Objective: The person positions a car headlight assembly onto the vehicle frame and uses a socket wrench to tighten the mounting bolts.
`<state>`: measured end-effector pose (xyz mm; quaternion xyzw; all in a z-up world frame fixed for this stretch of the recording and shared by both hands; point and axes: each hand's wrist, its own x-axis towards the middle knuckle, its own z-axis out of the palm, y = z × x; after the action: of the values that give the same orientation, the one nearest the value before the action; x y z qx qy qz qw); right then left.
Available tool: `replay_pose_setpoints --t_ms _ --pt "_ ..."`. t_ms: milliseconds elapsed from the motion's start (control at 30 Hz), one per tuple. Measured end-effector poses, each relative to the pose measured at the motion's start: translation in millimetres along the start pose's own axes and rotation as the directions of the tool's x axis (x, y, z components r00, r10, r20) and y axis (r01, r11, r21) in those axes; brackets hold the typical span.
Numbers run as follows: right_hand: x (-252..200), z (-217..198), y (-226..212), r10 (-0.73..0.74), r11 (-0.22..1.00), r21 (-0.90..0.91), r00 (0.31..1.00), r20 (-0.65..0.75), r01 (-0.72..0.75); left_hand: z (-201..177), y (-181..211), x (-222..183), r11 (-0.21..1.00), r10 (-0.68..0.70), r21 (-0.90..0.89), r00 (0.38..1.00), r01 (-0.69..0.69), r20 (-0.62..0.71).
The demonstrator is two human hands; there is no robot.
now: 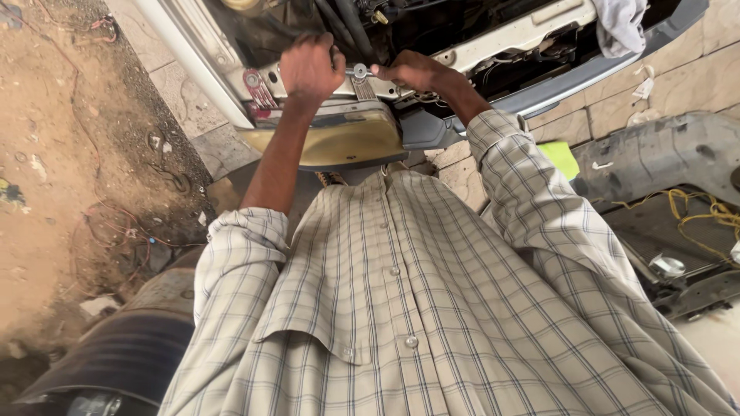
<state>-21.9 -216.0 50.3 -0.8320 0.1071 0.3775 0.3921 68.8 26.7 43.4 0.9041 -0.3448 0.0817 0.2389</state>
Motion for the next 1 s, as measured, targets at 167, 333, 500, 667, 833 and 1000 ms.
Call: replay_pose_setpoints --t_ms 167,333,500,667,833,1000 --pt "-1 -4 2 0.039 0.989 0.139 0.998 0.05 -0.046 -5 -1 3 1.0 0.023 0.013 0.996 -0.024 0.081" --pt "14 1 16 -0.006 0.98 0.197 1.0 0.011 0.004 -5 -7 19 0.995 0.103 0.01 0.993 -0.104 0.061" --pt "-12 24 10 0.196 0.88 0.44 0.981 -0.001 -0.176 5 -17 25 0.999 0.044 -0.027 0.936 -0.037 0.35" --pt "-26 70 8 0.307 0.754 0.64 0.941 -0.143 -0.149 22 -32 51 0.964 0.246 -0.026 0.845 -0.266 0.475" --pt "9 176 26 0.179 0.924 0.365 0.71 -0.681 0.117 48 -44 82 0.806 0.565 -0.133 0.684 -0.576 0.462" --pt "27 233 -46 0.631 0.133 0.95 0.715 -0.301 0.283 110 -38 114 0.551 0.779 -0.347 0.319 -0.759 0.54"
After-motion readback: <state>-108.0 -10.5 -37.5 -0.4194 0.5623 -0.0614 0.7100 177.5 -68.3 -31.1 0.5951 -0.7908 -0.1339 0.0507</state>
